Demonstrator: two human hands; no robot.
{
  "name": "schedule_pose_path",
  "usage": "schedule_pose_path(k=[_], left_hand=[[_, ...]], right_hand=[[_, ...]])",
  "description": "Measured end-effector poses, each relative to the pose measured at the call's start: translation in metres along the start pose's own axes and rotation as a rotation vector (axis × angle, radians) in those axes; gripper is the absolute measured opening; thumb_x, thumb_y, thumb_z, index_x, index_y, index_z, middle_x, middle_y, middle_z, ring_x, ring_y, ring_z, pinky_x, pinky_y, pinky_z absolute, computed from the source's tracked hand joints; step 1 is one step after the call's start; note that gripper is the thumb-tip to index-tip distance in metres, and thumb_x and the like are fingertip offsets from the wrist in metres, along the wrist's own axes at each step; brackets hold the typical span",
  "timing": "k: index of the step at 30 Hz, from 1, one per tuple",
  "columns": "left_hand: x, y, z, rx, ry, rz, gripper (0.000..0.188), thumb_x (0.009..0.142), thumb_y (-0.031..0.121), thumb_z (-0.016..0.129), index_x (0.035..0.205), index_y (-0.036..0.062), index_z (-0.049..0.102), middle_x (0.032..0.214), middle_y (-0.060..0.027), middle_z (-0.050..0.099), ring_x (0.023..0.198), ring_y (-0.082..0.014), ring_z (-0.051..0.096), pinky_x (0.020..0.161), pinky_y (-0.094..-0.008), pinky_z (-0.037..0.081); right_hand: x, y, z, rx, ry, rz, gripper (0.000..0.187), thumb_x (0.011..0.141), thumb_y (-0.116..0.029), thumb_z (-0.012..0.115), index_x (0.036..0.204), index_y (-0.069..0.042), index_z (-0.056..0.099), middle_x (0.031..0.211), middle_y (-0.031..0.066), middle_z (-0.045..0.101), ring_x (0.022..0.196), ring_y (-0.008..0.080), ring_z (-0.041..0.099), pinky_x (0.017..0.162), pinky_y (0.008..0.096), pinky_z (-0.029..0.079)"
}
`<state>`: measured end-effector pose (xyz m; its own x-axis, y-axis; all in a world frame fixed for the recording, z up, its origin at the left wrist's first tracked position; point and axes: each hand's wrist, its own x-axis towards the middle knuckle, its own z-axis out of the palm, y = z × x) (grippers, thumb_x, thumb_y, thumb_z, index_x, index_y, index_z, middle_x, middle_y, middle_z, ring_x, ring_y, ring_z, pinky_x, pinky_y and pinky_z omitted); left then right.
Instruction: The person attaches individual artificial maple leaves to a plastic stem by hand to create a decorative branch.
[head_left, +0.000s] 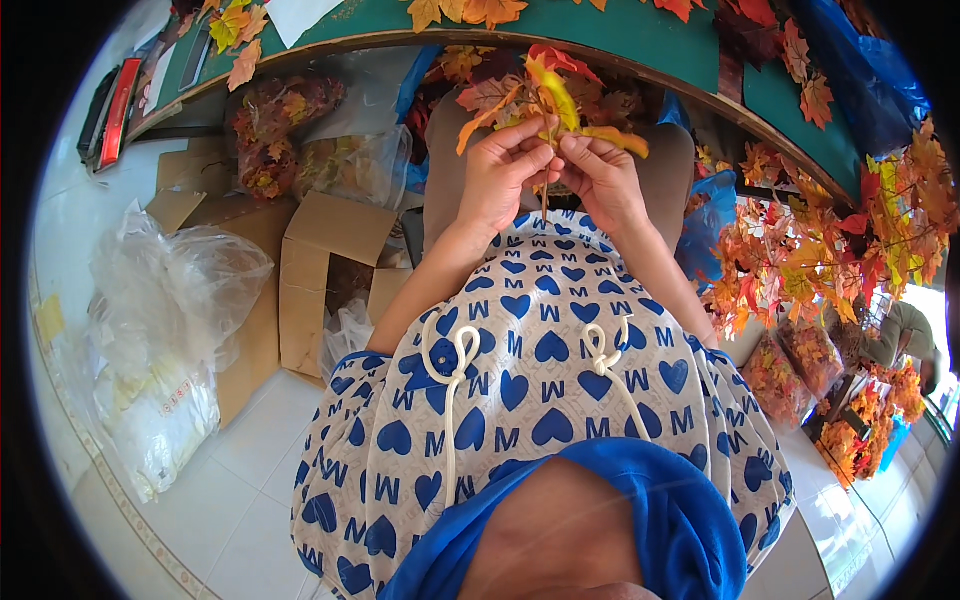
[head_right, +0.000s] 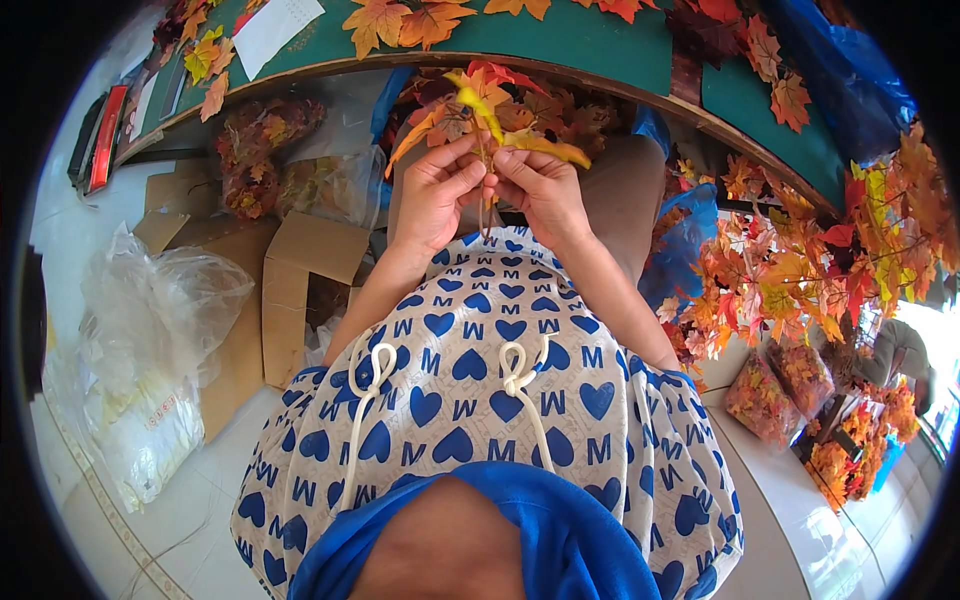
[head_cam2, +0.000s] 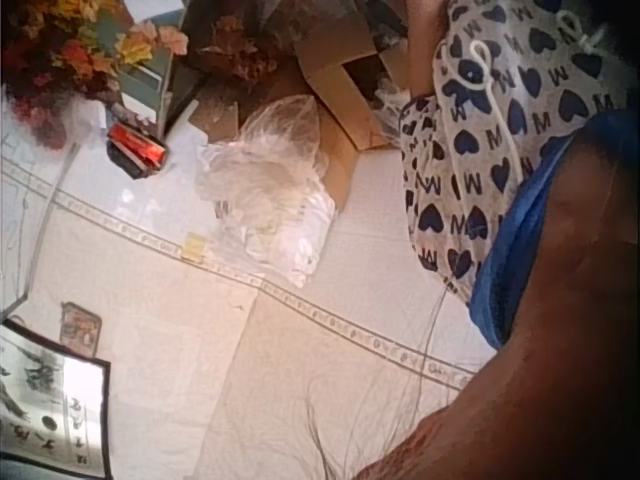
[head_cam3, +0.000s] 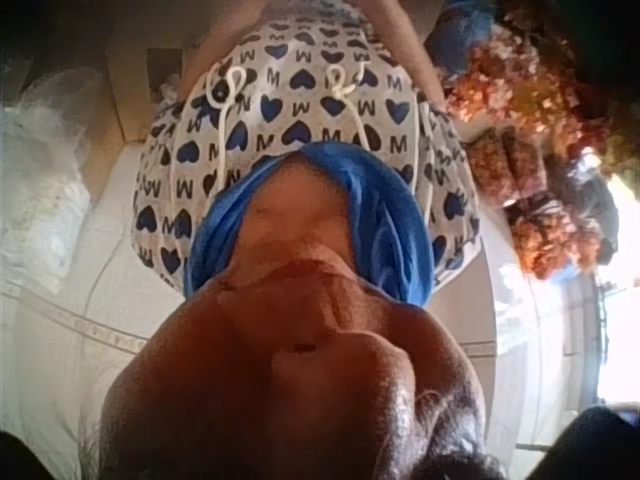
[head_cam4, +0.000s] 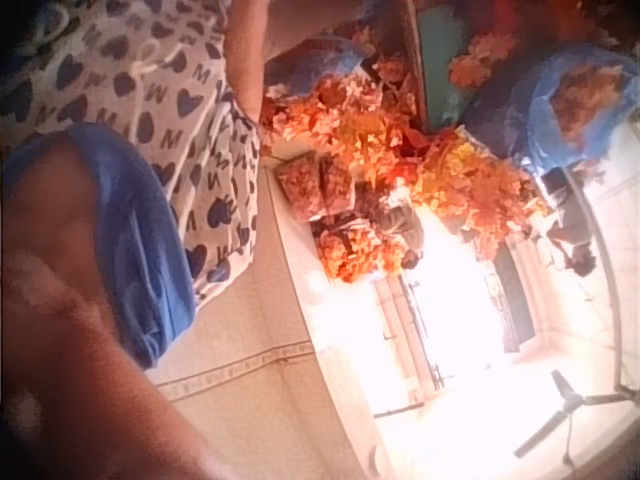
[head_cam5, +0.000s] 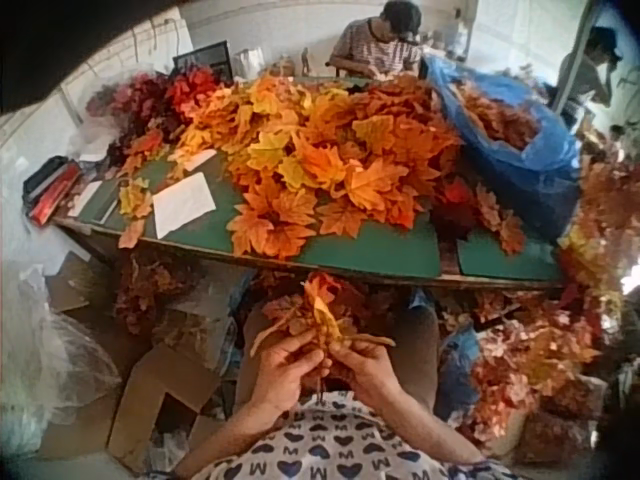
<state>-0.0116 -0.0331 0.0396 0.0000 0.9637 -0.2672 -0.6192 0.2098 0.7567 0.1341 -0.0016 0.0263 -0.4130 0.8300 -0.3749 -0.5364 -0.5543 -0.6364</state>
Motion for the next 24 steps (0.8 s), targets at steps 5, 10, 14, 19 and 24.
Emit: schedule_pose_path(k=[5, 10, 14, 19, 24], left_hand=[[0.004, -0.006, -0.005, -0.029, -0.005, -0.001, 0.035, 0.086, -0.003, 0.055, 0.12, 0.002, 0.055, 0.083, -0.0041, 0.06, 0.07, -0.0106, 0.06, 0.059, -0.0205, 0.052], [0.008, -0.014, -0.01, -0.11, -0.018, -0.008, 0.036, 0.087, -0.004, 0.054, 0.122, 0.003, 0.054, 0.083, -0.0036, 0.06, 0.067, -0.009, 0.058, 0.054, -0.019, 0.048], [0.01, -0.016, -0.014, -0.154, 0.0, 0.021, 0.036, 0.086, -0.005, 0.054, 0.121, 0.0035, 0.055, 0.082, -0.0037, 0.059, 0.066, -0.0088, 0.057, 0.052, -0.019, 0.047], [0.013, -0.015, -0.02, -0.177, -0.018, -0.024, 0.035, 0.086, -0.005, 0.054, 0.12, 0.0037, 0.055, 0.081, -0.0041, 0.06, 0.065, -0.0105, 0.058, 0.054, -0.0208, 0.049], [0.023, -0.018, -0.02, -0.205, 0.036, -0.011, 0.036, 0.086, -0.003, 0.056, 0.121, 0.0049, 0.054, 0.083, -0.0046, 0.06, 0.07, -0.0138, 0.062, 0.062, -0.0238, 0.053]], right_hand=[[0.001, 0.003, 0.001, -0.022, -0.005, 0.03, 0.016, 0.09, -0.013, 0.057, 0.092, 0.002, 0.062, 0.082, 0.006, 0.063, 0.073, 0.011, 0.062, 0.068, 0.0223, 0.054], [0.004, 0.007, 0.002, -0.075, -0.004, 0.005, 0.015, 0.089, -0.012, 0.058, 0.09, 0.002, 0.062, 0.082, 0.0056, 0.063, 0.071, 0.0107, 0.061, 0.068, 0.0225, 0.054], [0.008, 0.011, 0.003, -0.2, 0.017, -0.05, 0.014, 0.088, -0.012, 0.06, 0.089, 0.002, 0.062, 0.08, 0.0053, 0.063, 0.068, 0.0106, 0.061, 0.066, 0.0214, 0.054], [0.008, 0.016, 0.0, -0.113, 0.016, 0.004, 0.015, 0.088, -0.014, 0.06, 0.088, 0.001, 0.063, 0.078, 0.0045, 0.063, 0.066, 0.0101, 0.061, 0.063, 0.021, 0.054], [0.011, 0.024, -0.003, -0.237, 0.013, -0.002, 0.022, 0.093, -0.02, 0.051, 0.099, -0.001, 0.059, 0.087, 0.0036, 0.063, 0.079, 0.0094, 0.06, 0.073, 0.0227, 0.051]])
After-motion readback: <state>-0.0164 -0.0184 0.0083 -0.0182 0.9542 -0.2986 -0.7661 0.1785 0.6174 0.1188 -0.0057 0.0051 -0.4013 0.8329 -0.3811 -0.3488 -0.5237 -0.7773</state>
